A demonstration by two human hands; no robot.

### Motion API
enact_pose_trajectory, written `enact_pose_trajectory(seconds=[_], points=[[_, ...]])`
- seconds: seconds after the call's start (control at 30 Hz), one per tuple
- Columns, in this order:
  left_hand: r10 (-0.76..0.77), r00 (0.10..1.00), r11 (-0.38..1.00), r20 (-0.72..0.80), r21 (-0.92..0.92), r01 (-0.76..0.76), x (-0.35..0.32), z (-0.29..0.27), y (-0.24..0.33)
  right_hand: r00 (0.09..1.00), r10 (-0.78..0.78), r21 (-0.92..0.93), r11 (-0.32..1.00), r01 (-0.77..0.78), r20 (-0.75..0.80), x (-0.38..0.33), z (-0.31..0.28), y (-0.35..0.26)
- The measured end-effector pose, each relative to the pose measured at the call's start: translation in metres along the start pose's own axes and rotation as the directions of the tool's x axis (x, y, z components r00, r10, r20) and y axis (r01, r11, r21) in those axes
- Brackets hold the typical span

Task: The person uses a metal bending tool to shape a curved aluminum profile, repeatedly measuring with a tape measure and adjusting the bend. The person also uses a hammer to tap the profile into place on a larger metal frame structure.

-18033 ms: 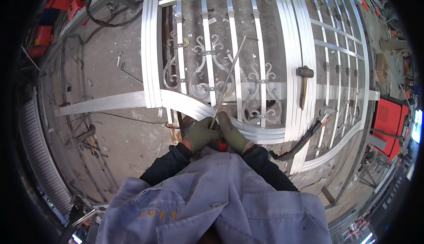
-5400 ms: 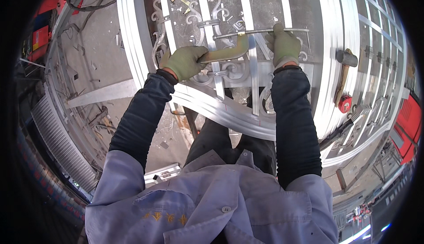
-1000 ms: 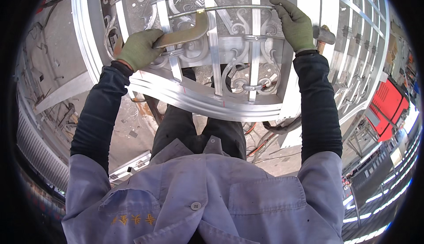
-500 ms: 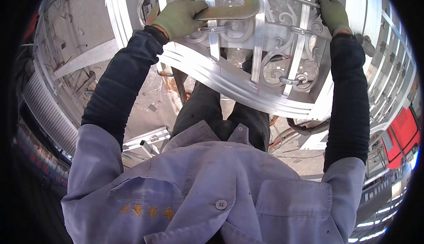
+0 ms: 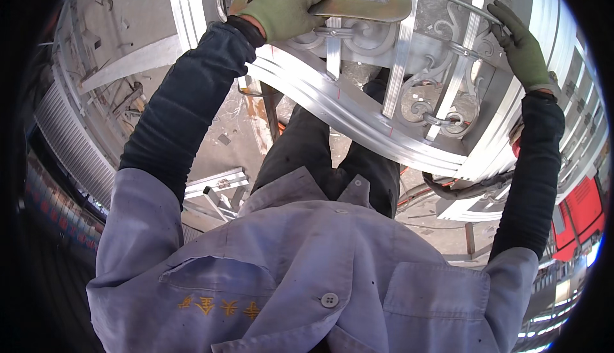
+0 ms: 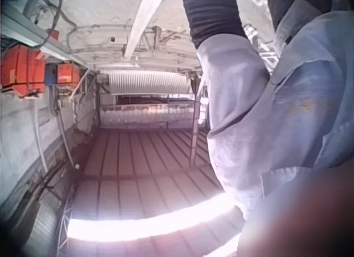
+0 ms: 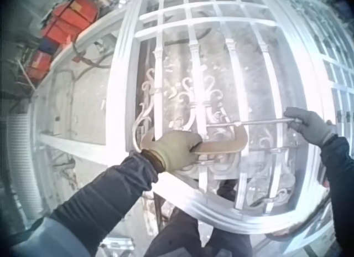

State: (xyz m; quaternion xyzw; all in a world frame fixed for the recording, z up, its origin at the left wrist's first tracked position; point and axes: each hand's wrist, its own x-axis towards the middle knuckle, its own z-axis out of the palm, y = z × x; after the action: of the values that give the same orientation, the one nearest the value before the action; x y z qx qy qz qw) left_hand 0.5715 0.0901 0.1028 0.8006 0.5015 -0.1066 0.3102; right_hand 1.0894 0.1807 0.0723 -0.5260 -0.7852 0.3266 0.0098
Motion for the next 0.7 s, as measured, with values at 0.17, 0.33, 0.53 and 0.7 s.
enact_pose_trajectory(seconds=[0.17, 0.33, 0.53, 0.7], points=[[-0.018, 1.0, 1.0, 0.018, 0.017, 0.018, 0.005, -0.001, 0.004, 0.953, 0.254, 0.257, 0.922, -0.29, 0.164, 0.004, -0.002, 0.038], [-0.021, 1.0, 0.999, 0.002, -0.033, 0.021, 0.006, 0.001, 0.002, 0.94, 0.299, 0.246, 0.91, -0.333, 0.164, 0.012, -0.009, 0.018], [0.045, 0.991, 0.984, -0.124, -0.167, -0.066, -0.002, 0.019, -0.008, 0.969, 0.061, 0.143, 0.989, -0.027, -0.241, -0.021, 0.01, -0.029], [-0.013, 0.999, 0.991, -0.033, -0.132, 0.009, 0.004, 0.014, -0.007, 0.912, 0.344, 0.394, 0.888, -0.239, -0.222, -0.022, 0.013, -0.039]])
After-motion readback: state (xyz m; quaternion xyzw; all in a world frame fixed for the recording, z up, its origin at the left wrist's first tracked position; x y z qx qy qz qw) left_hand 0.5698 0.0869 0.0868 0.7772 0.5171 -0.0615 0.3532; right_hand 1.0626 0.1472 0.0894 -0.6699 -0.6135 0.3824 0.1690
